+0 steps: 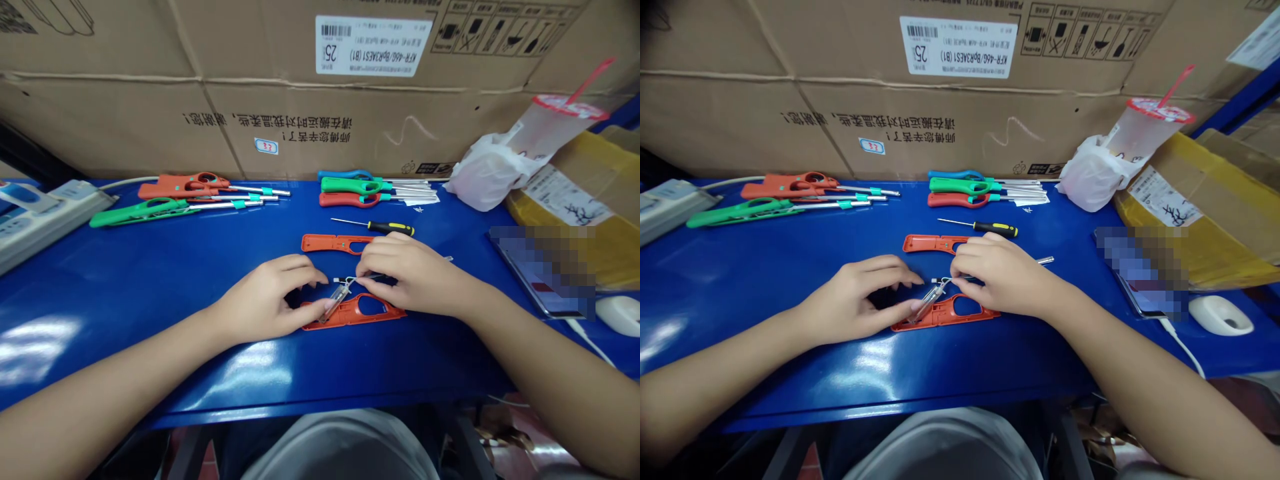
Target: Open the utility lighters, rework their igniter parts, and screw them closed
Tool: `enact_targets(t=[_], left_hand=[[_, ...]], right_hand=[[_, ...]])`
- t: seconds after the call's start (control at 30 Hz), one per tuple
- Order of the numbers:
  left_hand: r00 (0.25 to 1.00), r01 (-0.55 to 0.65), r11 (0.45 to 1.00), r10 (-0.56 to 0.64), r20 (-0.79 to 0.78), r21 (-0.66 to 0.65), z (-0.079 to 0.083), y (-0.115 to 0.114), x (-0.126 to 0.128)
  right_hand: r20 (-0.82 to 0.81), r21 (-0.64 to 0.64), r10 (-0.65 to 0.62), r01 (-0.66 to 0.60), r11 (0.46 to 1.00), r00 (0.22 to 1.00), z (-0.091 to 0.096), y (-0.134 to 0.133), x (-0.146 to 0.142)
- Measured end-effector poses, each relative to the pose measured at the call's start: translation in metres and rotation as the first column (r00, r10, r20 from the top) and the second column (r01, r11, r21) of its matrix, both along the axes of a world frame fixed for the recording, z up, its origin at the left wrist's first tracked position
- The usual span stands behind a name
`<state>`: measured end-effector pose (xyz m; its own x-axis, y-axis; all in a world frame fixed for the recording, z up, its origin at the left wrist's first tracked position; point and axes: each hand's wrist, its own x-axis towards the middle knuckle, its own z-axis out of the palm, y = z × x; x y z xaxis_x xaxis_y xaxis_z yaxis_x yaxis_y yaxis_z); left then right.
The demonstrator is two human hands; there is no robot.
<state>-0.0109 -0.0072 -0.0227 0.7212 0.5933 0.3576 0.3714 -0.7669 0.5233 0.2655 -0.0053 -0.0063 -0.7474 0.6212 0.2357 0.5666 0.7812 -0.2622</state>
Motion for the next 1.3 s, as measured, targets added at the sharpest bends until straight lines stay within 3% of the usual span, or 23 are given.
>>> enact_targets(t=[0.23,0.4,0.6,0.77,1.3], left_hand=[[0.999,-0.018,0.999,0.015,-0.05,-0.051,-0.001,-0.004,0.006],[1.0,-0.015,0.997,0.017,0.022,-0.081,-0.005,-0.003,0.007],[0.992,-0.02,0.993,0.005,0.129,0.113,-0.004,-0.001,0.006],[0.994,-0.016,0.958,-0.015,0.107,0.285,0.002,-0.002,0.004],[0.999,0.033,0.928,-0.042,0.018,0.372,-0.001,-0.002,0.0]], right_hand=[[0.014,0.009,-0.005,0.005,1.0,1.0,0.002,-0.002,0.0],[-0.018,-0.013,0.006,-0.006,1.0,1.0,0.001,-0.003,-0.003],[-0.069,-0.05,-0.001,-0.002,0.999,0.998,0.004,-0.007,-0.003],[-0.078,-0.1,0.003,-0.011,0.995,0.997,0.006,-0.01,-0.004],[-0.109,-0.297,0.044,-0.074,0.952,0.993,0.011,-0.009,-0.008]])
